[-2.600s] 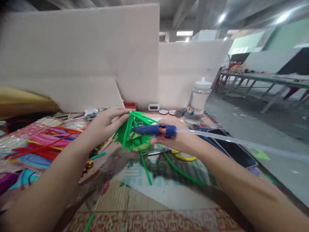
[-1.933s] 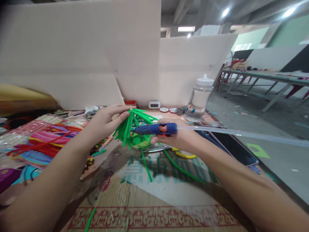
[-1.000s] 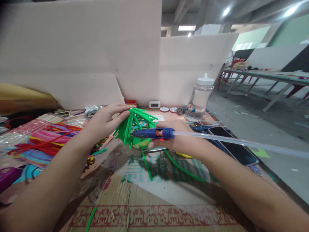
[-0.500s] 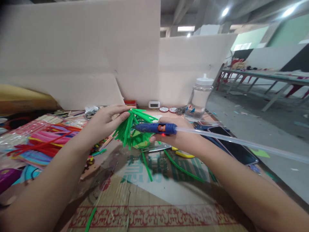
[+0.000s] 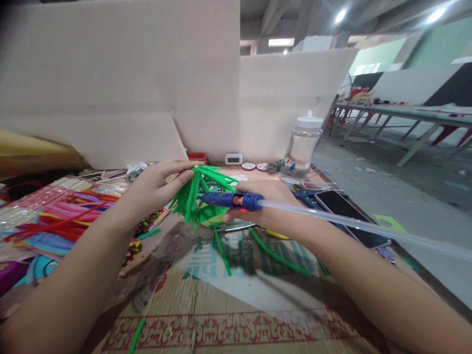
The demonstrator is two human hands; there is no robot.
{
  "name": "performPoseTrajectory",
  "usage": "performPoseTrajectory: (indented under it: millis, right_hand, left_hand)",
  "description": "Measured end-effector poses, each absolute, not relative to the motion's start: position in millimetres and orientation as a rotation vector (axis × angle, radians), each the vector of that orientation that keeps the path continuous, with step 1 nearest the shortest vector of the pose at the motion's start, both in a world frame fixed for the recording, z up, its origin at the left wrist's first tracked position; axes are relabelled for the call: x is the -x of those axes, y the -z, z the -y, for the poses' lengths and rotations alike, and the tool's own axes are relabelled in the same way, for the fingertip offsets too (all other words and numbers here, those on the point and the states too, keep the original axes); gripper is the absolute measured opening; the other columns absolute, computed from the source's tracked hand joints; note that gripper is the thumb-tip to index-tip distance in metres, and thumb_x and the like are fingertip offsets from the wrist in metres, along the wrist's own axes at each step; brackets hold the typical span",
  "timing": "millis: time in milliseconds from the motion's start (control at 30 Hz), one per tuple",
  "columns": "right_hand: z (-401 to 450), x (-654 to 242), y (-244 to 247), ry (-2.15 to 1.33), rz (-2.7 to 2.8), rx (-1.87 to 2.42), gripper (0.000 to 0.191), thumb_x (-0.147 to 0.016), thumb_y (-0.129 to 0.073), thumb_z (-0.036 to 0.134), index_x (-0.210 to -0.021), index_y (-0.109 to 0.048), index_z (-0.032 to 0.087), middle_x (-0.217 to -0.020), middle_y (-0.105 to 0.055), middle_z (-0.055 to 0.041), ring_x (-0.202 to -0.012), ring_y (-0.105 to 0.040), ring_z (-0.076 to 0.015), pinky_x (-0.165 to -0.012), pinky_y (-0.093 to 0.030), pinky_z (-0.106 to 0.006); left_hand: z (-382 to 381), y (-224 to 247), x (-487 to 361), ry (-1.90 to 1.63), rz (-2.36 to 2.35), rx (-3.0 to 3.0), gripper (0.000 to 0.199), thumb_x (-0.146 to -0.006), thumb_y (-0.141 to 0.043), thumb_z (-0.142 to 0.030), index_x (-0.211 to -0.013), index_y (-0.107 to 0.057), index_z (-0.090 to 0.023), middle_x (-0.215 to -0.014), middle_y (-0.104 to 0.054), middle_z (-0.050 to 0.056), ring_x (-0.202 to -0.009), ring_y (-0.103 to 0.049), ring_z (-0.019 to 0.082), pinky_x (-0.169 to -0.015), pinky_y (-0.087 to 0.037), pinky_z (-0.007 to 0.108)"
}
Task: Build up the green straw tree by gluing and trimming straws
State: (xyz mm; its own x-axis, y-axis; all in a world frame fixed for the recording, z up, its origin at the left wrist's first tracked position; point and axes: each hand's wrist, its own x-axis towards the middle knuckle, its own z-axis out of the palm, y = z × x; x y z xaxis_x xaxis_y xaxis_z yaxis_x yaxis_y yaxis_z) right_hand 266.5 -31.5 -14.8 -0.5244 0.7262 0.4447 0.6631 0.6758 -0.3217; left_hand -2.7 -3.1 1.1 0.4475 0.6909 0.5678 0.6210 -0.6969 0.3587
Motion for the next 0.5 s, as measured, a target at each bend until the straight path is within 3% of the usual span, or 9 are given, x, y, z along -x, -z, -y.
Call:
performPoseTrajectory:
  millis: [233, 400, 500]
  right_hand:
    - [33, -266, 15, -0.134, 2.319, 1.085, 0.029, -0.078, -0.075, 0.052, -0.076, -0.067, 0.024, -0.074, -0.067, 0.0005, -0.073, -0.06, -0.018, -0.064, -0.04, -0.029]
    - [32, -265, 14, -0.095, 2.328, 1.072, 0.031, -0.078, -0.075, 0.052, -0.076, -0.067, 0.023, -0.073, -0.067, 0.001, -0.069, -0.058, -0.0162, -0.061, -0.038, -0.028]
    - [32, -264, 13, -0.137, 2.341, 1.036, 0.026, -0.08, -0.075, 0.05, -0.086, -0.071, 0.025, -0.084, -0.071, 0.0002, -0.076, -0.062, -0.0182, -0.066, -0.041, -0.029]
  left_hand:
    - [3, -2, 2, -1.077, -1.183, -2.563, 0.038, -0.099, -0.047, -0.039, -0.126, -0.069, -0.024, -0.123, -0.071, 0.007, -0.112, -0.065, 0.024, -0.1, -0.049, 0.04]
    - [3, -1, 12, -0.901, -1.135, -2.57, 0.05, -0.094, -0.054, -0.047, -0.14, -0.057, -0.026, -0.142, -0.059, 0.007, -0.13, -0.054, 0.027, -0.11, -0.043, 0.043]
    - [4, -1, 18, -0.796, -1.149, -2.614, 0.056, -0.092, -0.056, -0.046, -0.145, -0.05, -0.028, -0.149, -0.052, 0.006, -0.136, -0.049, 0.028, -0.11, -0.044, 0.042]
